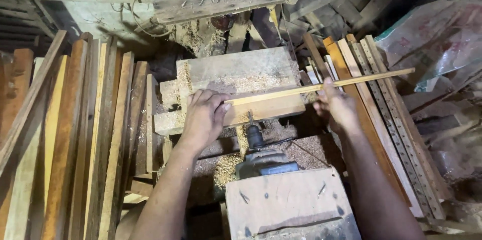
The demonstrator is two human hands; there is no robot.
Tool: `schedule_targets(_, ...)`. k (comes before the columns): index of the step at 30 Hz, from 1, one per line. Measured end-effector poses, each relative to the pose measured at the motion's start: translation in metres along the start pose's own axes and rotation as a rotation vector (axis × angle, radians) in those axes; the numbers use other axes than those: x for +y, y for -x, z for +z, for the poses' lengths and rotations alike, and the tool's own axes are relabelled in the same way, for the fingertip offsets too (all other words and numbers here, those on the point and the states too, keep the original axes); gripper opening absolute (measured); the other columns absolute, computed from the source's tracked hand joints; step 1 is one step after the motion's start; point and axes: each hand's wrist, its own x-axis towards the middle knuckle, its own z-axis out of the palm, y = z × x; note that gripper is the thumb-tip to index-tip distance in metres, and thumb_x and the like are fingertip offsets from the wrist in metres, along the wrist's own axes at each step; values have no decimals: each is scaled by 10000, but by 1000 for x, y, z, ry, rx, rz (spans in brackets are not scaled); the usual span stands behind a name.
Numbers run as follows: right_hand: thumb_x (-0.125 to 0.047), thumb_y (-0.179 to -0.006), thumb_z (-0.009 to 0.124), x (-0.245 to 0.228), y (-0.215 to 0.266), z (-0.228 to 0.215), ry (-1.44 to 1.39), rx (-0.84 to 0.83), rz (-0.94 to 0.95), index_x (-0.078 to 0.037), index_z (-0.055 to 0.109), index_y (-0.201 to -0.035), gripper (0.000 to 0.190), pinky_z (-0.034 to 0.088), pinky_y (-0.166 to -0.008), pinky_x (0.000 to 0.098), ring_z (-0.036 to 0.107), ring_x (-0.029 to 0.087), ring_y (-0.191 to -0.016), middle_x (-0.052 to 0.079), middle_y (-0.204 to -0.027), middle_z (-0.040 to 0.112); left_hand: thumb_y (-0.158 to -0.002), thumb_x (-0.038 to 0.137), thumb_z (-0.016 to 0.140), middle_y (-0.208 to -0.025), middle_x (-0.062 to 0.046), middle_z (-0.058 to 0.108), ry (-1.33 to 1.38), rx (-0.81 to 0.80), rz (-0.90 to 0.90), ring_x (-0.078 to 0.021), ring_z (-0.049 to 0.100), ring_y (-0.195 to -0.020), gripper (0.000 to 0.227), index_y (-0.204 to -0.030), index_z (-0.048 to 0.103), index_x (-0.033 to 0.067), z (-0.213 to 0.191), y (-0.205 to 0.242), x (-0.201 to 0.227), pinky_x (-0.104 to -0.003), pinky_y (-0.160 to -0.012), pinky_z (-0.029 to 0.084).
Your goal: Feeding thin wooden strips through a shaping machine to create a profile.
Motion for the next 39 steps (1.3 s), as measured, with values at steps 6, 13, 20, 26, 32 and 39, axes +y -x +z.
schedule_targets(6,-296,-1038,629,-57,31,31,-599,-77,-463,-103,592,-1187,247,653,-1023,343,756,188,-1032,9,-1097,659,-967,230,661,-1038,-87,707,45,30,10,-288,631,-1028,243,-1168,741,118,-20,-2,36,-423,-952,440)
schedule_targets(13,-276,-1207,452,-119,64,3,-273,-207,-1178,-18,435,-1558,437,603,-936,360,649,233,-976,113,-1041,637,-1029,267,541,-1183,-115,694,39,206,-122,-258,630,-1103,354,-1300,643,63,-23,-6,28,-435,-978,520)
schedule_targets(20,51,-1186,421,-129,67,-14,-81,-218,-1496,-14,465,-1437,262,598,-757,300,657,226,-904,126,-1087,621,-1038,228,523,-1193,-145,690,311,405,-446,-285,691,-1074,313,-1279,580,37,-43,-1,27,-399,-847,634)
schedule_targets(26,116,-928,658,-103,63,9,427,-373,-1344,138,675,-1238,312,472,-695,416,588,372,-835,247,-983,661,-1006,117,582,-1123,-193,646,238,570,-402,-349,666,-1023,291,-1273,570,1,-30,5,6,-431,-864,585)
schedule_targets(32,14,-855,728,-42,21,13,620,-581,-1121,-5,758,-1156,302,505,-854,588,663,537,-917,261,-1059,751,-820,-75,647,-1121,-310,558,104,408,-303,-488,609,-996,566,-1362,484,-107,-48,5,24,-528,-831,550)
schedule_targets(39,-107,-854,790,-35,11,6,727,-550,-1137,-98,759,-1219,367,492,-946,525,684,461,-1012,191,-1123,763,-858,55,708,-1088,-92,646,-92,87,-88,-331,650,-1056,266,-1120,751,78,-28,13,0,-398,-940,533)
